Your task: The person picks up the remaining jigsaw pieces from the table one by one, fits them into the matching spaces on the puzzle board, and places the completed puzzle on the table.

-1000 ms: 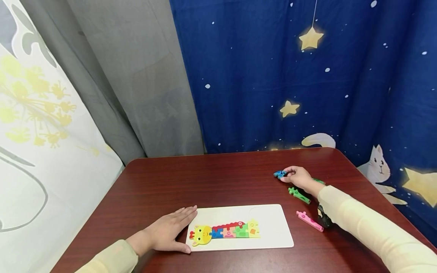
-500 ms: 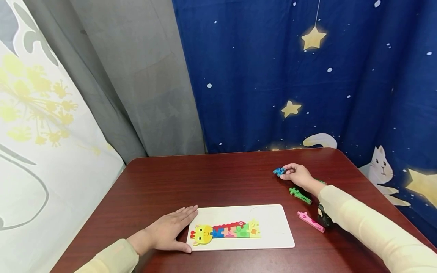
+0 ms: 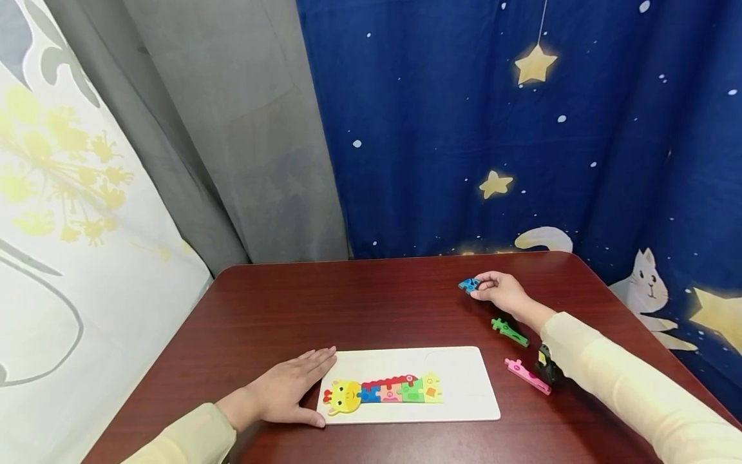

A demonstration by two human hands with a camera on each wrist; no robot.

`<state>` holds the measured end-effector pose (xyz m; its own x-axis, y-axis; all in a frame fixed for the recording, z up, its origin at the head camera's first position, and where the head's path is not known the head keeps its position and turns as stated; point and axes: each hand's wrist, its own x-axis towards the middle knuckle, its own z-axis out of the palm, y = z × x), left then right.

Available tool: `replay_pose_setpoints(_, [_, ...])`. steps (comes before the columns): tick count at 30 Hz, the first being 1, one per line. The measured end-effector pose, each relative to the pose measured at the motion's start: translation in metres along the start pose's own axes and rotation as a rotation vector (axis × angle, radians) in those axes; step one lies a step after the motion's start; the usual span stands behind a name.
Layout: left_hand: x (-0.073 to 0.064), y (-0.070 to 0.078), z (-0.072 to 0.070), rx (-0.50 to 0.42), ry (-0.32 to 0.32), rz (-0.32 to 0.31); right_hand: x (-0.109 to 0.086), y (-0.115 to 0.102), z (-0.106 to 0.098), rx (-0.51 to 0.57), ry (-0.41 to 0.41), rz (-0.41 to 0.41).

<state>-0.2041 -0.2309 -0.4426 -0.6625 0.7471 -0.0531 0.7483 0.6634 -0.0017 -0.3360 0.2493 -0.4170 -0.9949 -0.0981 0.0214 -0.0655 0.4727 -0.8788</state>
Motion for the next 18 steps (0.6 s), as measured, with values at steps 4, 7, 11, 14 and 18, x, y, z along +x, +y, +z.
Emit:
replay_pose_setpoints(4, [0.0003, -0.0004, -0.0012, -0.005, -0.004, -0.004, 0.0009, -0.0019, -0.0012, 0.022, -0.004, -0.008])
replay_pose_setpoints(7, [0.0006, -0.001, -0.0018, -0.006, -0.003, -0.004, 0.0003, -0.0034, -0.0016, 0.015, -0.013, -0.012])
replay_pose_setpoints(11, [0.0008, -0.0013, -0.0021, -0.009, -0.009, -0.01, -0.0021, -0.0062, -0.001, 0.002, -0.027, -0.019])
replay_pose_setpoints(14, [0.0012, -0.0012, -0.0018, -0.013, -0.013, -0.017, -0.0044, -0.008, 0.0, -0.003, -0.034, -0.02])
replay_pose_setpoints(18, [0.0011, -0.0014, -0.0005, -0.012, -0.014, -0.016, -0.0076, -0.0093, 0.0011, 0.001, -0.045, -0.013])
